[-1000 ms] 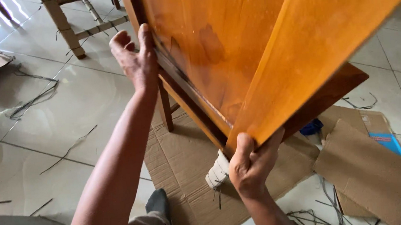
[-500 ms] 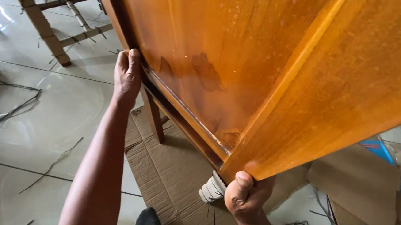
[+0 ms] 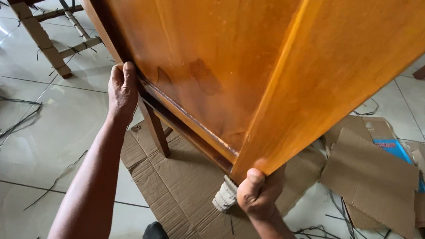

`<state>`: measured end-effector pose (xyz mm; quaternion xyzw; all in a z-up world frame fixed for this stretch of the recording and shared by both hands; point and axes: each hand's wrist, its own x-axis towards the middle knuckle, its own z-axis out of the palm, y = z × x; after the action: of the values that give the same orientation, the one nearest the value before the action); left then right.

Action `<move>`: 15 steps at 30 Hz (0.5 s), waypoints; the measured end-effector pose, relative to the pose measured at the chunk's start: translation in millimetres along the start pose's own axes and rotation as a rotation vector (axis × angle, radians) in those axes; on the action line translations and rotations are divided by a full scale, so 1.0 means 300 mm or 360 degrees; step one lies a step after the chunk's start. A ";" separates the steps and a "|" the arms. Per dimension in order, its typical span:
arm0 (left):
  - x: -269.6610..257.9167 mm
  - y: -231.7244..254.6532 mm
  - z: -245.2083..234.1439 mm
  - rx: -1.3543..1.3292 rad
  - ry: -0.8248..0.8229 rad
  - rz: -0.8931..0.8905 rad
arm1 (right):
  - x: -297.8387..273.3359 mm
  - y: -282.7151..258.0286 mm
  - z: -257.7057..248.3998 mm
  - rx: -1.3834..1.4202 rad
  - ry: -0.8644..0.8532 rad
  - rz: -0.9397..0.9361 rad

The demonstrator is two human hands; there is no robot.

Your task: Wrapping a wooden chair leg with cardboard and securing it with plastic ties for protection

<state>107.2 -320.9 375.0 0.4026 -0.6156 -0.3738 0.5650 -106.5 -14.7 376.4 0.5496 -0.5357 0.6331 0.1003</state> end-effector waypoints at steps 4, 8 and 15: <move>-0.075 0.076 0.003 -0.0224 0.0038 -0.0036 | 0.003 0.131 0.017 -0.0059 0.0278 -0.0117; -0.109 0.103 -0.018 -0.0539 0.0028 -0.0326 | 0.122 0.086 -0.076 -0.0003 0.0103 -0.0147; -0.148 0.086 -0.059 -0.0374 0.0115 -0.0401 | 0.250 0.463 -0.148 -0.0220 0.0425 0.0076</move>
<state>124.7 -269.9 382.5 0.4210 -0.4915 -0.4963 0.5787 -260.3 -70.6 365.6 0.4393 -0.5728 0.6644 0.1934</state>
